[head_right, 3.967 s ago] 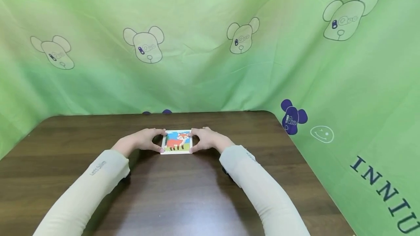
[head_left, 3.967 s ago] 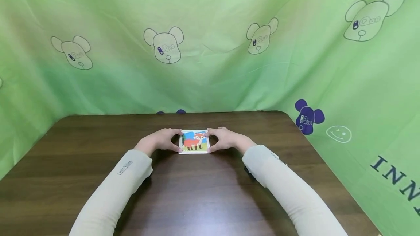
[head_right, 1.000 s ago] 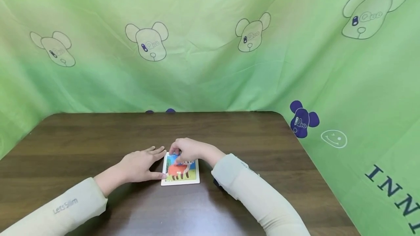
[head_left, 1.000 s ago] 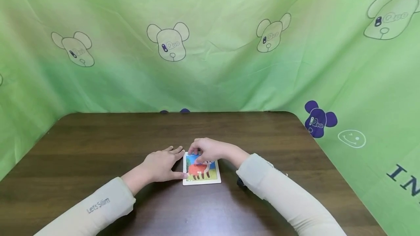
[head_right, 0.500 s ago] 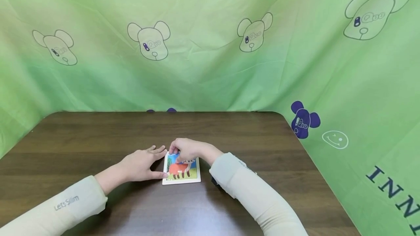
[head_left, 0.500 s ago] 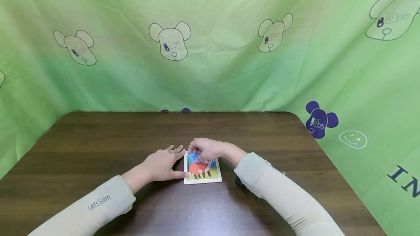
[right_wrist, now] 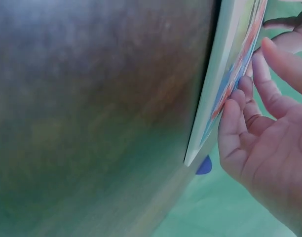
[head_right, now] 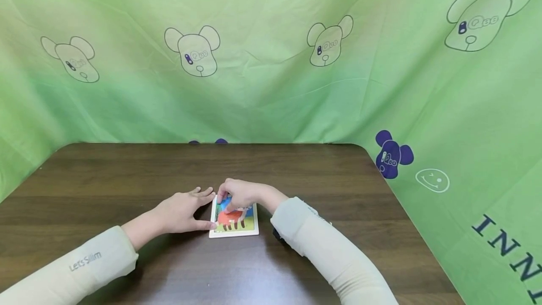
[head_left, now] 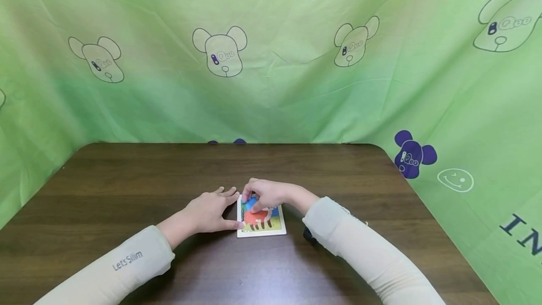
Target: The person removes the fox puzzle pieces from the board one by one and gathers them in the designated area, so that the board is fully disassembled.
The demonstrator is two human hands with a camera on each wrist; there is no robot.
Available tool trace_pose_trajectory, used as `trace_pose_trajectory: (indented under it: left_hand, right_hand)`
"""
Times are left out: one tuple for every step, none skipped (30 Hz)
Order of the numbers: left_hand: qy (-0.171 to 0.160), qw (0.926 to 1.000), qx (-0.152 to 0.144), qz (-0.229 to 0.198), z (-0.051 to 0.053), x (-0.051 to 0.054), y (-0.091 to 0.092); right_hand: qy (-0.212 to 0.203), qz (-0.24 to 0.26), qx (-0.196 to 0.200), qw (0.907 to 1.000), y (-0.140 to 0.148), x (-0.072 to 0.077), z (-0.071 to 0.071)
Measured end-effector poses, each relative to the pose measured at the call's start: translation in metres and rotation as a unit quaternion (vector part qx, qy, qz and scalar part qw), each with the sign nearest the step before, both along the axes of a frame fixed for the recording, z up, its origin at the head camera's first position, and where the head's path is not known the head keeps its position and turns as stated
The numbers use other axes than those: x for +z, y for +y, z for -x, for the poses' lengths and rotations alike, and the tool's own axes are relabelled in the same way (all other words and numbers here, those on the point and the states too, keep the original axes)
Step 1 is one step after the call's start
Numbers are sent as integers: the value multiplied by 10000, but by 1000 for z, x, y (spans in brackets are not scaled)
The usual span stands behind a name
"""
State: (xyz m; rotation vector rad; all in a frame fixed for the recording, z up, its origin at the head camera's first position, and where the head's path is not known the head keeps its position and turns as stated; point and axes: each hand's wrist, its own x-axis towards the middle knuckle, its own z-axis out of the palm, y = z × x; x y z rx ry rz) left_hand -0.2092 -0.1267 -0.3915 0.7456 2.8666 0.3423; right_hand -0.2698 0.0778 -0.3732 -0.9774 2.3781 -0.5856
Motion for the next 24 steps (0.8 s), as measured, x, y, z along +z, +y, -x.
trace_pose_trajectory:
  left_hand:
    - [9, 10000, 19, 24, 0, 0, 0]
    - [17, 10000, 25, 29, 0, 0, 0]
    - [23, 10000, 30, 40, 0, 0, 0]
    - [22, 10000, 29, 31, 0, 0, 0]
    - [29, 10000, 28, 37, 0, 0, 0]
    - [34, 10000, 18, 29, 0, 0, 0]
    - [27, 10000, 16, 41, 0, 0, 0]
    - [25, 10000, 3, 38, 0, 0, 1]
    - [25, 10000, -10, 27, 0, 0, 1]
    - [20, 10000, -7, 23, 0, 0, 1]
    - [20, 10000, 5, 43, 0, 0, 1]
    - [10, 10000, 20, 48, 0, 0, 1]
    - [3, 10000, 40, 56, 0, 0, 1]
    - [9, 10000, 51, 61, 0, 0, 1]
    - [10, 10000, 63, 56, 0, 0, 2]
    - [7, 9999, 85, 66, 0, 0, 2]
    - [9, 9999, 94, 66, 1, 0, 2]
    - [16, 9999, 101, 75, 1, 0, 2]
    - [19, 9999, 102, 72, 1, 0, 2]
    - [23, 9999, 107, 79, 1, 0, 2]
    - [18, 9999, 114, 78, 1, 0, 2]
    - [17, 9999, 120, 80, 1, 0, 2]
    - [20, 9999, 124, 85, 1, 0, 2]
    - [22, 9999, 129, 84, 1, 0, 2]
  right_hand:
    - [46, 31, 23, 10000, 0, 0, 0]
    - [88, 50, 19, 9999, 0, -1, -1]
    - [168, 58, 17, 9998, 0, -1, -1]
    - [255, 54, 7, 9997, 0, -1, -1]
    - [330, 49, -17, 9994, 0, -1, -2]
    - [403, 42, -44, 9992, 0, -1, -2]
    - [459, 30, -66, 9989, 0, -2, -1]
    - [473, 8, -102, 9988, 0, -2, -2]
    - [474, -1, -123, 9988, 0, -2, -1]
    - [456, -5, -136, 9989, 0, -3, -1]
    - [447, -4, -134, 9989, 0, -3, -1]
    - [427, -14, -138, 9990, 0, -4, -1]
    - [401, -23, -138, 9991, 0, -4, -1]
    - [387, -29, -130, 9992, 0, -4, -2]
    - [377, -39, -124, 9992, 0, -4, -2]
    - [374, -42, -115, 9992, 0, -4, -2]
    - [374, -35, -107, 9992, -1, -3, -2]
    - [365, -46, -115, 9993, -1, -3, -2]
    - [358, -50, -116, 9993, -1, -3, -2]
    - [351, -54, -120, 9993, -1, -3, -2]
    - [339, -59, -128, 9993, -2, -3, -2]
    - [319, -60, -138, 9994, -2, -3, -1]
    - [311, -61, -140, 9994, -2, -3, -1]
    - [300, -58, -141, 9994, -1, -2, -1]
